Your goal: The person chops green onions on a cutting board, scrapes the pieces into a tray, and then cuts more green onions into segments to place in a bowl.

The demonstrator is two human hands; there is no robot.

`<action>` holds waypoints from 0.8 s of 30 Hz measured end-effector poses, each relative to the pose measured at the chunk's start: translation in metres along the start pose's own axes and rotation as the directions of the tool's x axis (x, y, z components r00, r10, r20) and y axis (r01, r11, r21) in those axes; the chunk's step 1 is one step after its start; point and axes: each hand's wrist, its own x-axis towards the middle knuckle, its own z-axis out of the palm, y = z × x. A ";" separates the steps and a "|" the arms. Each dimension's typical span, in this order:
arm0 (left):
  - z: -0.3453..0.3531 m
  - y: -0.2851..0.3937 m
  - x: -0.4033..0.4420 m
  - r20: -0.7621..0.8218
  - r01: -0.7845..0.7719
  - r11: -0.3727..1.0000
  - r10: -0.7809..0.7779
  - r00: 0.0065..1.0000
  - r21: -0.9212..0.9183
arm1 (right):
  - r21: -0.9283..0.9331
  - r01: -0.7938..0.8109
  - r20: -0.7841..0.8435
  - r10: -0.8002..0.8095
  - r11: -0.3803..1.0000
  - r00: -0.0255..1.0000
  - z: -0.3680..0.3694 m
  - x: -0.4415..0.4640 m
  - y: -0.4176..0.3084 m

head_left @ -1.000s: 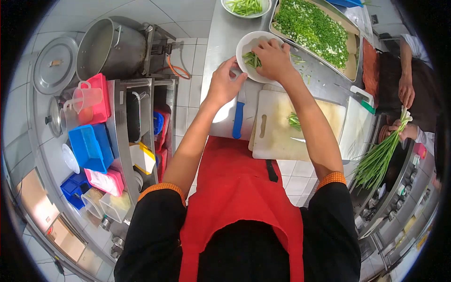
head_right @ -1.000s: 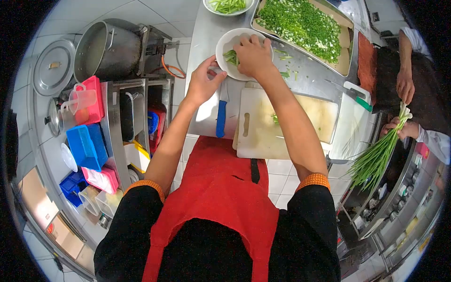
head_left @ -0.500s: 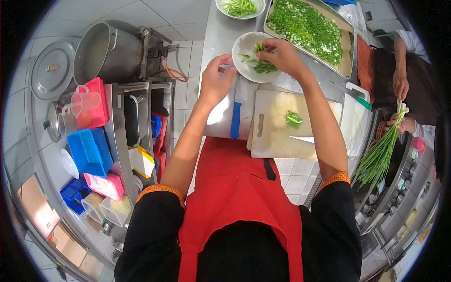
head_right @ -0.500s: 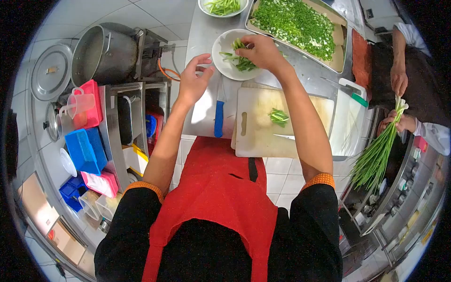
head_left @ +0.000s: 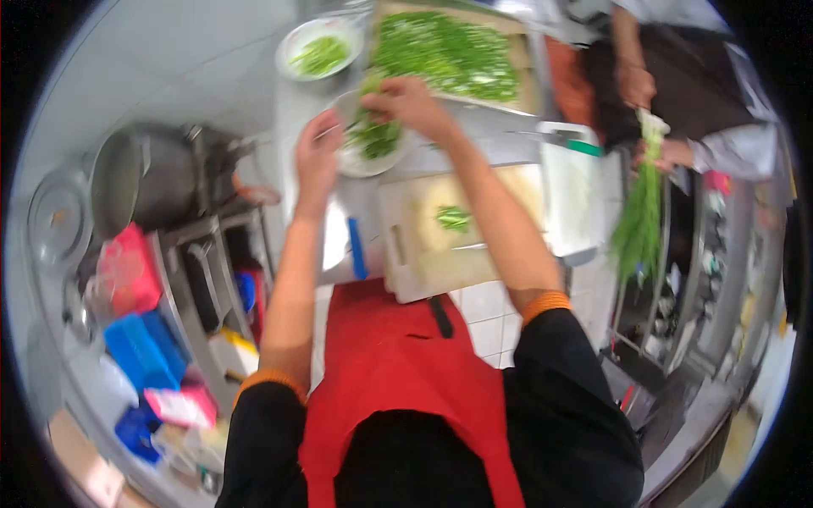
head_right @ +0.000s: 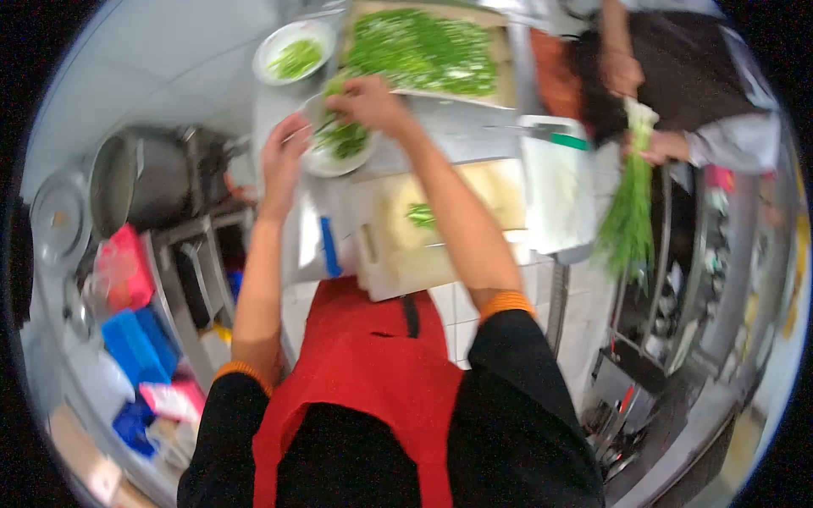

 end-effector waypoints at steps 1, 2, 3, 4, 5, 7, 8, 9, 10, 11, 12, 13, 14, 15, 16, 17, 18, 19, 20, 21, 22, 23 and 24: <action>0.000 0.003 0.000 0.006 0.027 0.998 -0.026 1.000 -0.052 | 0.100 -0.018 0.005 0.018 0.995 1.000 0.001 -0.004 -0.006; -0.001 0.005 -0.001 0.015 0.048 0.991 -0.046 0.999 -0.124 | 0.220 0.007 0.027 -0.013 0.976 1.000 0.002 -0.001 0.002; 0.001 0.011 -0.002 0.038 0.084 0.980 -0.078 0.996 -0.179 | 0.255 0.000 0.043 -0.011 0.967 0.999 0.001 -0.003 -0.002; 0.007 0.017 -0.003 0.048 0.132 0.963 -0.124 0.991 -0.236 | 0.298 -0.007 0.067 -0.013 0.954 0.998 -0.002 -0.007 -0.005; 0.011 0.021 -0.004 0.084 0.163 0.952 -0.146 0.986 -0.260 | 0.284 0.007 0.032 -0.017 0.959 0.999 -0.008 -0.011 -0.006; 0.023 0.029 -0.015 0.121 0.159 0.950 -0.130 0.984 -0.268 | 0.398 -0.033 0.195 -0.049 0.917 0.980 -0.018 -0.021 -0.008; 0.028 0.032 -0.021 0.127 0.163 0.949 -0.133 0.983 -0.269 | 0.395 -0.022 0.175 -0.052 0.918 0.983 -0.026 -0.030 -0.009; 0.033 0.033 -0.028 0.143 0.160 0.950 -0.125 0.982 -0.268 | 0.366 -0.058 0.256 -0.041 0.929 0.966 -0.037 -0.042 -0.010; 0.039 0.032 -0.038 0.148 0.168 0.949 -0.132 0.980 -0.268 | 0.335 -0.096 0.337 -0.025 0.937 0.941 -0.047 -0.055 -0.010; 0.044 0.029 -0.050 0.147 0.180 0.947 -0.145 0.978 -0.265 | 0.298 -0.131 0.367 0.013 0.946 0.930 -0.056 -0.068 -0.009; 0.050 0.023 -0.061 0.149 0.186 0.948 -0.151 0.977 -0.259 | 0.305 -0.134 0.366 0.014 0.943 0.931 -0.066 -0.081 -0.007; 0.055 0.013 -0.073 0.176 0.158 0.960 -0.118 0.977 -0.230 | 0.135 -0.138 0.418 0.070 0.981 0.906 -0.076 -0.092 -0.003; 0.059 0.003 -0.084 0.201 0.130 0.972 -0.090 0.975 -0.197 | -0.034 -0.130 0.463 0.131 0.991 0.877 -0.083 -0.101 0.001; 0.064 -0.007 -0.094 0.191 0.138 0.974 -0.103 0.976 -0.178 | -0.220 -0.109 0.477 0.204 0.969 0.855 -0.088 -0.107 0.004; 0.069 -0.015 -0.102 0.203 0.107 0.985 -0.079 0.976 -0.133 | -0.391 -0.072 0.483 0.271 0.917 0.832 -0.091 -0.110 0.006; 0.070 -0.023 -0.108 0.215 0.079 0.994 -0.060 0.975 -0.081 | -0.493 -0.045 0.461 0.305 0.869 0.834 -0.093 -0.115 0.010; 0.071 -0.025 -0.112 0.212 0.033 0.999 -0.028 0.977 -0.022 | -0.583 -0.016 0.439 0.331 0.813 0.835 -0.092 -0.121 0.012; 0.073 -0.028 -0.113 0.212 -0.013 0.999 0.005 0.977 0.038 | -0.641 0.057 0.437 0.303 0.765 0.847 -0.092 -0.124 0.014; 0.074 -0.029 -0.114 0.199 -0.041 0.997 0.029 0.979 0.058 | -0.696 0.128 0.433 0.271 0.707 0.860 -0.089 -0.127 0.015; 0.075 -0.031 -0.114 0.190 -0.073 0.995 0.057 0.980 0.074 | -0.670 0.143 0.459 0.255 0.728 0.851 -0.082 -0.131 0.017; 0.075 -0.035 -0.112 0.177 -0.068 0.993 0.050 0.983 0.099 | -0.707 0.173 0.434 0.228 0.686 0.871 -0.076 -0.134 0.018; 0.077 -0.038 -0.109 0.179 -0.115 0.985 0.092 0.980 0.125 | -0.746 0.196 0.405 0.200 0.637 0.892 -0.070 -0.136 0.018; 0.078 -0.038 -0.109 0.185 -0.163 0.976 0.135 0.973 0.145 | -0.737 0.204 0.415 0.192 0.645 0.890 -0.061 -0.138 0.020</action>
